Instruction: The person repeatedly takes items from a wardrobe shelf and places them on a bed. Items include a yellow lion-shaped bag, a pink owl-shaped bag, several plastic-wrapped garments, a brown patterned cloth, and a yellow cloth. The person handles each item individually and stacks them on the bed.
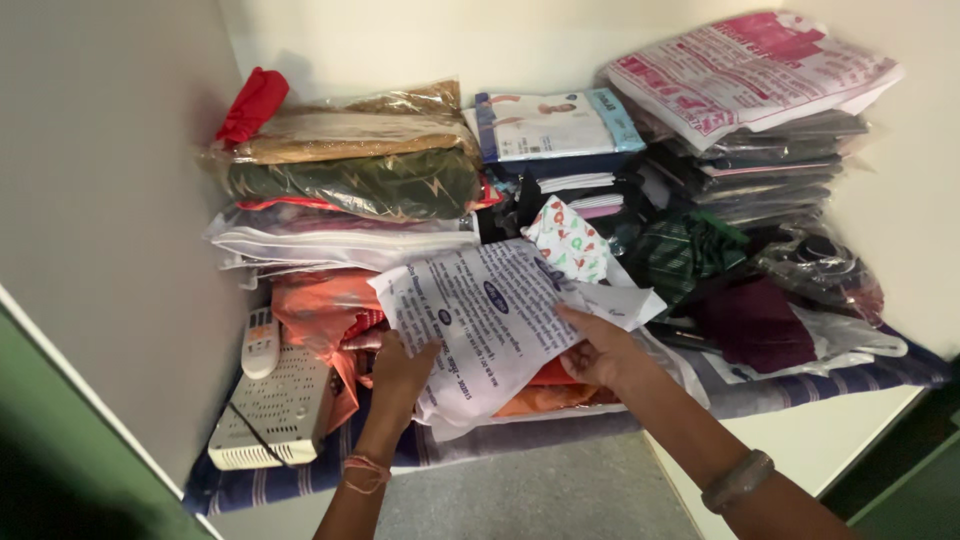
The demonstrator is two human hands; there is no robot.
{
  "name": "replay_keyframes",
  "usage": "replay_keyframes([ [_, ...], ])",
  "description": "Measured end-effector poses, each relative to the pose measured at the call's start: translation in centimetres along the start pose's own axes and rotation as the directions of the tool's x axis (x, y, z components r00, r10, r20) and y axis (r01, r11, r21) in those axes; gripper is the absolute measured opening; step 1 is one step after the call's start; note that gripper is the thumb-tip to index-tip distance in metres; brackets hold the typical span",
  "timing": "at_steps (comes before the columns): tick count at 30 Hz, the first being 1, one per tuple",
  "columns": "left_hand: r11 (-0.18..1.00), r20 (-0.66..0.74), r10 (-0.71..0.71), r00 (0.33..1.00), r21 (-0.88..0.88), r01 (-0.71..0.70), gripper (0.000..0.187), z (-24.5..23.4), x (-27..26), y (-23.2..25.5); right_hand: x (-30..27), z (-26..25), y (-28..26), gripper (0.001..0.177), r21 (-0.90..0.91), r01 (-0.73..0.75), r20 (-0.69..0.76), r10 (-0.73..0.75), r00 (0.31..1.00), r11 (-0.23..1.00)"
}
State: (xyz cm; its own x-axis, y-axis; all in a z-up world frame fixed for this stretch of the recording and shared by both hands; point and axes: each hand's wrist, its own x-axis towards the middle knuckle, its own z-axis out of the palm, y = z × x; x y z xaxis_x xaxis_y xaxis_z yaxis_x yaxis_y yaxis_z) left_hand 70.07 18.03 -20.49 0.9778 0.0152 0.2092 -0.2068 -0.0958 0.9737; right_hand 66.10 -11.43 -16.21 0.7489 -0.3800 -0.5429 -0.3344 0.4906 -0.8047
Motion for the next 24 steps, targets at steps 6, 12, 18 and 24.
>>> replay_keyframes([
  [6,0.967,0.108,-0.013,0.994,-0.251,0.040,0.037,-0.1,2.1,-1.6,-0.1,2.7,0.4,0.035,0.180,0.100,0.176,-0.132,0.975,0.979],
  [12,0.937,0.153,-0.279,0.948,-0.172,0.304,0.040,0.8,3.4,-1.7,-0.5,3.1,-0.5,0.036,0.125,0.244,0.197,-0.265,0.944,0.962],
  [18,0.769,0.254,-0.200,0.946,-0.559,0.312,0.047,2.2,2.6,0.8,-8.2,1.8,-3.9,0.034,0.057,0.530,0.190,-0.530,0.827,0.846],
  [24,0.710,0.322,-0.244,0.915,-0.584,0.394,0.050,5.5,-0.2,7.6,-20.0,-1.4,-7.1,0.043,-0.104,0.746,0.208,-0.719,0.663,0.658],
])
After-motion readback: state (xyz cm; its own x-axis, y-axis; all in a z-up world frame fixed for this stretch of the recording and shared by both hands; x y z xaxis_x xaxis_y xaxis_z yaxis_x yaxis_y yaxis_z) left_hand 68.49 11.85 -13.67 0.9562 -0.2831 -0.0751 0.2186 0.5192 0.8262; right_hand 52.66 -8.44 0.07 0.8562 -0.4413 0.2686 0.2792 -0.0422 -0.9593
